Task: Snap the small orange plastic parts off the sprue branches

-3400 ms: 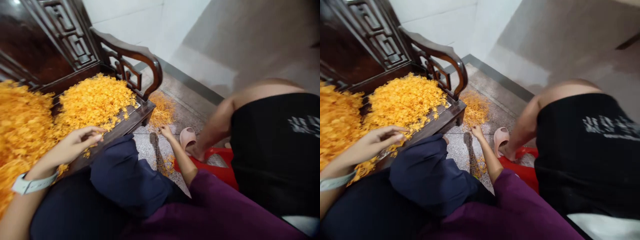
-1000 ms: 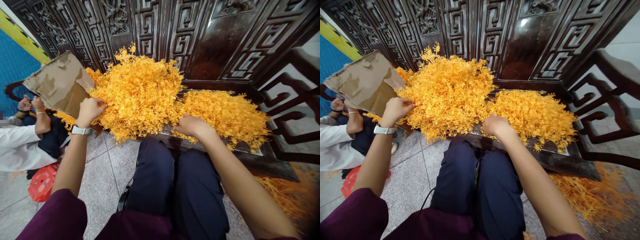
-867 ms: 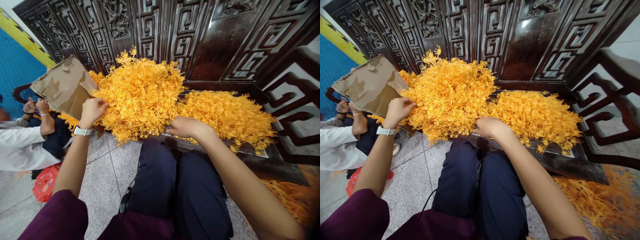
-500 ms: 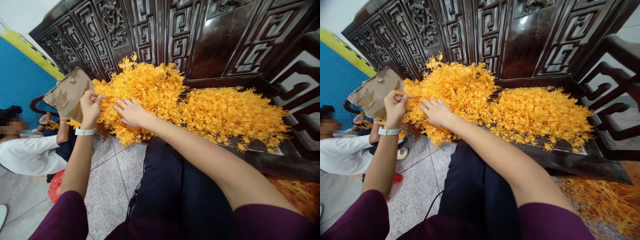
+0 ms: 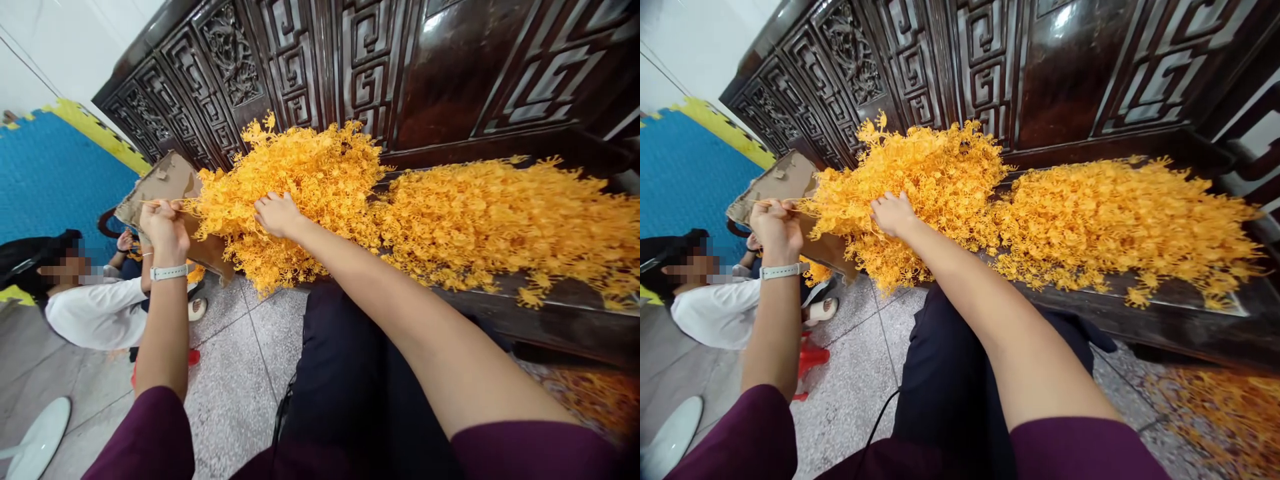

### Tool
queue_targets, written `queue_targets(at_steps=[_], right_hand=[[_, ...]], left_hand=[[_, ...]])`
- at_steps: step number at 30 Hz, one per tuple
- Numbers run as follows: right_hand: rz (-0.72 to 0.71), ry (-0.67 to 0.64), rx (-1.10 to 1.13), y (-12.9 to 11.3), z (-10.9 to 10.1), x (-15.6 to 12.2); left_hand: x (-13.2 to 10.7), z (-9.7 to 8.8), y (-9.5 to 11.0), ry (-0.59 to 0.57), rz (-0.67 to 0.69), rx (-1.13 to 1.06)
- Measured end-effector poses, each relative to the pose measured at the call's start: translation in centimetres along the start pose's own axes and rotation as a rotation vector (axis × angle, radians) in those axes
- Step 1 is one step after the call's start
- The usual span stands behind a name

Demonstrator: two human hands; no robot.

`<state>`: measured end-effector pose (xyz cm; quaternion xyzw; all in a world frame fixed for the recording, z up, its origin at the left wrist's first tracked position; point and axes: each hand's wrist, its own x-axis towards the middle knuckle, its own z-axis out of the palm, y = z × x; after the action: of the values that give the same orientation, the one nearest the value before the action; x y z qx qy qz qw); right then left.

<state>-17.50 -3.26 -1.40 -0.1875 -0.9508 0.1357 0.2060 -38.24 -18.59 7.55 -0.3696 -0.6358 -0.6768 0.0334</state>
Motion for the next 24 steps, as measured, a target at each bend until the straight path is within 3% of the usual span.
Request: queue_targets(at_steps=[8, 13, 16, 21, 24], right_hand=[[0.073, 0.0, -0.033, 1.9, 0.5, 2.2], [0.116, 0.001, -0.037, 3.2, 1.1, 3.7], [0.113, 0.035, -0.025, 4.1, 1.7, 4.5], [0.096, 0.125, 0.044, 5.6, 3.6, 5.9], [0.068, 0.168, 0.082, 6.5, 4.6, 6.6]], left_hand=[[-1.7, -1.3, 3.7, -0.043, -0.078, -0.104], [-2.9, -2.4, 5.2, 0.041, 0.013, -0.002], [-3.9, -3.3, 6.4, 0.062, 0.104, 0.127], [-6.0, -5.0, 8.2, -0.087, 0.19, 0.432], [-6.9, -6.4, 9.1, -0.18, 0.335, 0.774]])
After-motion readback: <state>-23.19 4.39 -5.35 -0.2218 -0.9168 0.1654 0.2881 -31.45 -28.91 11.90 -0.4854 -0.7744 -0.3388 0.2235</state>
